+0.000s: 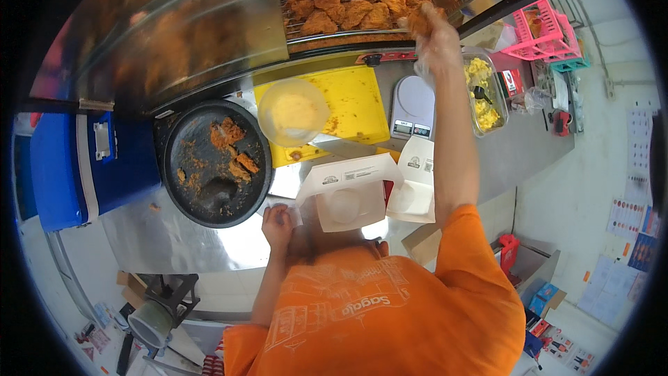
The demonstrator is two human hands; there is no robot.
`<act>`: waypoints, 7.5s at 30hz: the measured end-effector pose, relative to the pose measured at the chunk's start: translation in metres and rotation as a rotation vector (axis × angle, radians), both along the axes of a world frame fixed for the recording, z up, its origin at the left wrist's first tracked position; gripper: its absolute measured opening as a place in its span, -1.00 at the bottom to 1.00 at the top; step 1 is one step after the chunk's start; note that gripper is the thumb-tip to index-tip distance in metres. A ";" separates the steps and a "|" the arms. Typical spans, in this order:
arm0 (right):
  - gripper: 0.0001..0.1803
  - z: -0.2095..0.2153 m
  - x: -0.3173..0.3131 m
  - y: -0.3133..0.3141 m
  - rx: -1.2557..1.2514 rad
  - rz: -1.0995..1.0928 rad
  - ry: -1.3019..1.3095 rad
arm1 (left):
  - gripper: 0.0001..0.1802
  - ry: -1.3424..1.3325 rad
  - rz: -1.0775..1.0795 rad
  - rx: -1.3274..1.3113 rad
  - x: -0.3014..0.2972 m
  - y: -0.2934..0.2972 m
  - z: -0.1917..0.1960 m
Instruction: The person folds red and white paper food boxes and stacks them on a shelf. Then the person retrieves a receipt, opens a cooler to take out white buns, and assembles a meal by placing fried chicken and scrambled eggs into a box.
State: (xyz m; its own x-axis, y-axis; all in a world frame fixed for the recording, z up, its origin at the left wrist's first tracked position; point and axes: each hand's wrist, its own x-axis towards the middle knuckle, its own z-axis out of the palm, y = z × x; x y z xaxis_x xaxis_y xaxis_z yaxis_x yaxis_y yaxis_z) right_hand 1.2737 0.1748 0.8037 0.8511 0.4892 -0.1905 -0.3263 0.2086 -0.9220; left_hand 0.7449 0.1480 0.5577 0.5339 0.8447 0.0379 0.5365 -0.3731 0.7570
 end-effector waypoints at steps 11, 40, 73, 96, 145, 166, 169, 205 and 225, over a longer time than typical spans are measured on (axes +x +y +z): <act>-0.39 -0.039 -0.001 0.089 -1.157 0.527 -1.714 | -0.92 0.237 -0.019 0.178 0.022 -0.010 0.002; -0.22 -0.048 -0.069 0.102 -0.736 0.335 -1.505 | -0.93 0.209 0.063 0.261 0.024 -0.004 0.006; -0.62 -0.088 0.086 0.302 -0.997 0.348 -1.302 | -0.94 0.193 0.092 0.223 0.024 -0.004 0.002; -0.58 -0.035 -0.048 0.058 0.704 0.139 0.318 | -0.94 0.158 0.082 0.292 0.026 -0.005 0.009; -0.76 -0.063 -0.240 -0.211 -0.980 0.298 -0.678 | -0.97 0.168 0.048 0.229 0.025 -0.006 0.005; -0.37 -0.072 0.033 0.154 -1.089 0.371 -1.393 | -0.91 0.243 0.058 0.244 0.028 0.000 0.008; -0.39 -0.086 0.028 0.190 -0.916 0.339 -1.229 | -0.91 0.269 0.053 0.210 0.026 -0.004 0.006; -0.41 -0.029 -0.047 0.115 -0.540 0.448 -1.356 | -0.93 0.257 0.037 0.277 0.022 -0.007 -0.005; -0.48 -0.058 -0.063 0.067 0.386 0.617 0.295 | -0.93 0.233 0.084 0.268 0.027 -0.007 0.004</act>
State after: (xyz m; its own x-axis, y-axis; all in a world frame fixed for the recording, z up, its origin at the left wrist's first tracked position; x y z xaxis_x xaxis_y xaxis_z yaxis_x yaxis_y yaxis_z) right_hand 1.2104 0.2414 0.7458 0.3443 0.9348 -0.0867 -0.7076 0.1977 -0.6784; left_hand 0.7721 0.1409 0.5613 0.4835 0.8625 0.1497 0.7202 -0.4891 0.4921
